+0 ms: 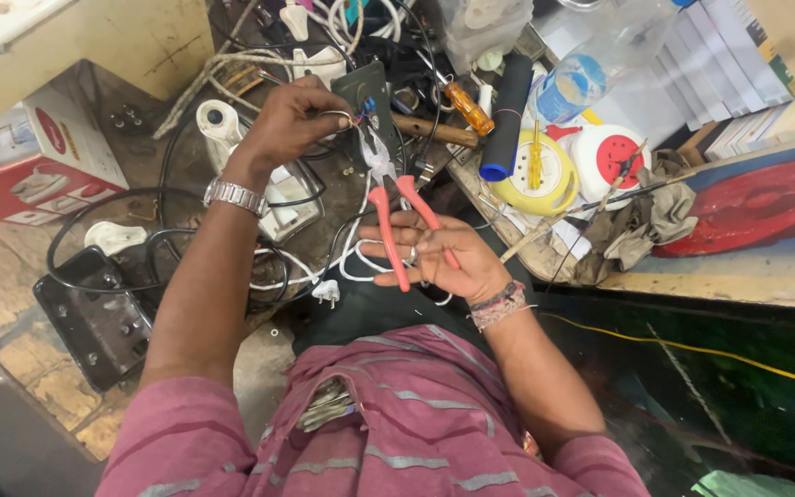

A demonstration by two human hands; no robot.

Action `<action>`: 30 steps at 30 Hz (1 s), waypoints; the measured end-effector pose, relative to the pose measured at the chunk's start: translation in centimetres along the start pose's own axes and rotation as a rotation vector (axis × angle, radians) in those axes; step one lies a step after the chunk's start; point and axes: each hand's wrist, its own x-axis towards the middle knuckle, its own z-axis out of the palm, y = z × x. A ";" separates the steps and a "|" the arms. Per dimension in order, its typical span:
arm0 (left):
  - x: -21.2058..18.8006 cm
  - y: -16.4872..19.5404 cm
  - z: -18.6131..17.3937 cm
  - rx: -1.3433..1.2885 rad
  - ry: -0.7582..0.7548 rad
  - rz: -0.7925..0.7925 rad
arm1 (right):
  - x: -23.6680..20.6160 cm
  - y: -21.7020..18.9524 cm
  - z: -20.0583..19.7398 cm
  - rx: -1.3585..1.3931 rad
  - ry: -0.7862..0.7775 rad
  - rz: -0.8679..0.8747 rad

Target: The person works at a cluttered bench, using pliers and a screwdriver to strip, twist, and connect wires to a small gray electronic component. They repeatedly adjust the wires and the component, occasionally picking up and setting down tools.

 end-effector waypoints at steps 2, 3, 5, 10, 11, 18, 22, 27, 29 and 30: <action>0.0 0.1 0.0 0.018 0.003 0.026 | 0.2 -0.1 -0.2 0.036 -0.016 0.011; 0.0 0.2 -0.1 0.023 0.003 0.011 | 0.4 -0.1 -0.5 0.056 -0.025 0.014; -0.1 0.3 -0.1 0.028 0.001 -0.020 | 0.6 0.3 -1.4 0.042 -0.004 -0.007; -0.1 0.3 0.0 0.013 0.034 0.014 | 2.1 3.1 -3.7 -0.902 0.616 -0.084; -0.1 0.2 0.0 0.017 0.039 0.053 | 2.3 3.7 -3.9 -1.078 0.603 -0.206; -0.1 -0.3 -0.2 0.007 0.048 0.018 | 1.7 3.9 -4.3 -0.516 0.443 -0.118; -0.2 -0.3 0.0 -0.008 0.011 0.013 | 2.1 3.1 -3.9 -0.520 0.344 -0.136; -0.1 -0.2 -0.1 -0.001 -0.004 0.032 | 2.8 2.1 -3.1 -0.493 0.351 -0.107; -0.1 -0.1 -0.2 0.001 -0.008 0.011 | 2.8 1.8 -2.8 -0.488 0.375 -0.104; -0.1 -0.1 -0.2 -0.005 -0.009 0.004 | 2.8 1.8 -2.7 -0.485 0.387 -0.100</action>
